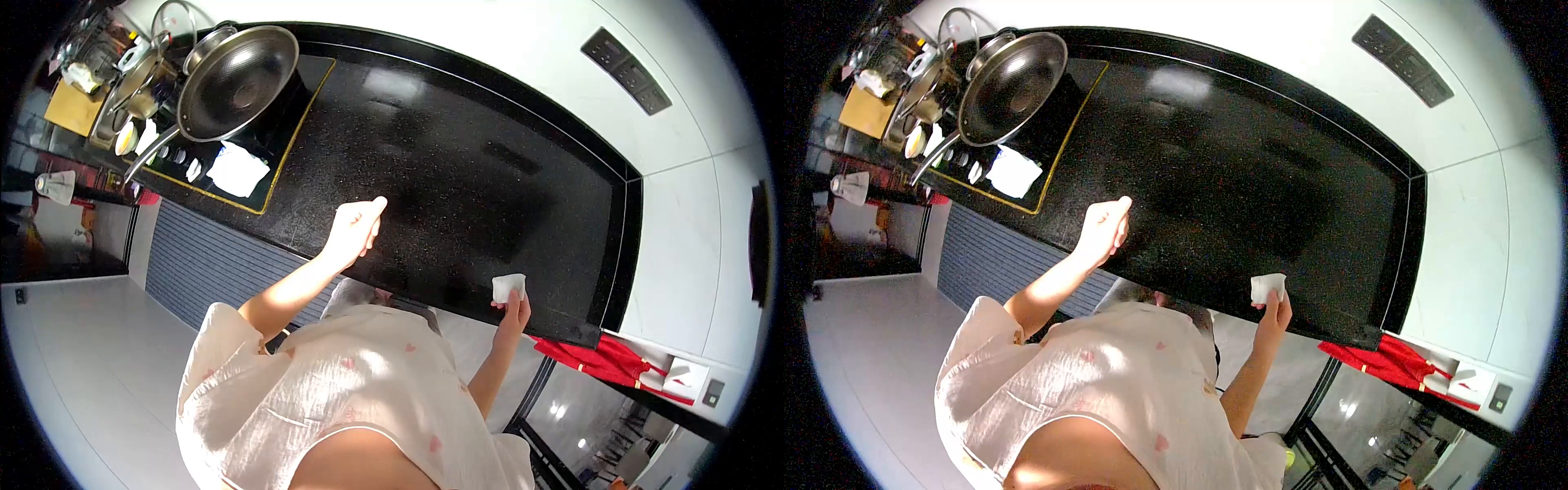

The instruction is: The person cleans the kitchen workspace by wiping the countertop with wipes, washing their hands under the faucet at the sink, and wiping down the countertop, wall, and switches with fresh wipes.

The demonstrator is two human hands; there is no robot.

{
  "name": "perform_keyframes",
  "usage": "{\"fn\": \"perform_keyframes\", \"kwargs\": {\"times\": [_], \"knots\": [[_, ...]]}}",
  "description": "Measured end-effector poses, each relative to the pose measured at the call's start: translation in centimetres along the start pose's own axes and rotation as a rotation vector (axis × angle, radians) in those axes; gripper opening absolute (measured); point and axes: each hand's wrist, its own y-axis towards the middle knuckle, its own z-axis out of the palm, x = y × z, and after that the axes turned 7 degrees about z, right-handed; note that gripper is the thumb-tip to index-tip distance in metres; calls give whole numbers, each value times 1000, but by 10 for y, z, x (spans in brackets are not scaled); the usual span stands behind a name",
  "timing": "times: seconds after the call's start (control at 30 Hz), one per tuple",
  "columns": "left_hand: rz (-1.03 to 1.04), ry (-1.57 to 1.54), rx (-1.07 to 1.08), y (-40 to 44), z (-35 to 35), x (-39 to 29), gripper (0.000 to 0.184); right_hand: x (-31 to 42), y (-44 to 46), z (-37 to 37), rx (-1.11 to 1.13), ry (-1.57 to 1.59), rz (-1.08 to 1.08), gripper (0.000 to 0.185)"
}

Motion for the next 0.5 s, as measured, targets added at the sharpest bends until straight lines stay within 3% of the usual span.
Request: {"fn": "perform_keyframes", "kwargs": {"times": [0.1, 0.2, 0.3, 0.4, 0.5], "knots": [[149, -125, -42, -4, -5, 9, 45, 3, 6, 7, 55, -32, -45, 23], [103, -287, -55, -11, -15, 4, 36, 9, 10, 17, 103, -32, -58, 23], [206, -154, -216, -13, 2, -13, 24, 14, 13, 26, 135, -61, -53, 23], [163, 45, -135, -25, -16, -13, 7, 13, 18, 36, 208, -62, -70, 24], [147, -64, -120, -39, -33, -10, 5, 17, 21, 53, 282, -108, -93, 26]]}}
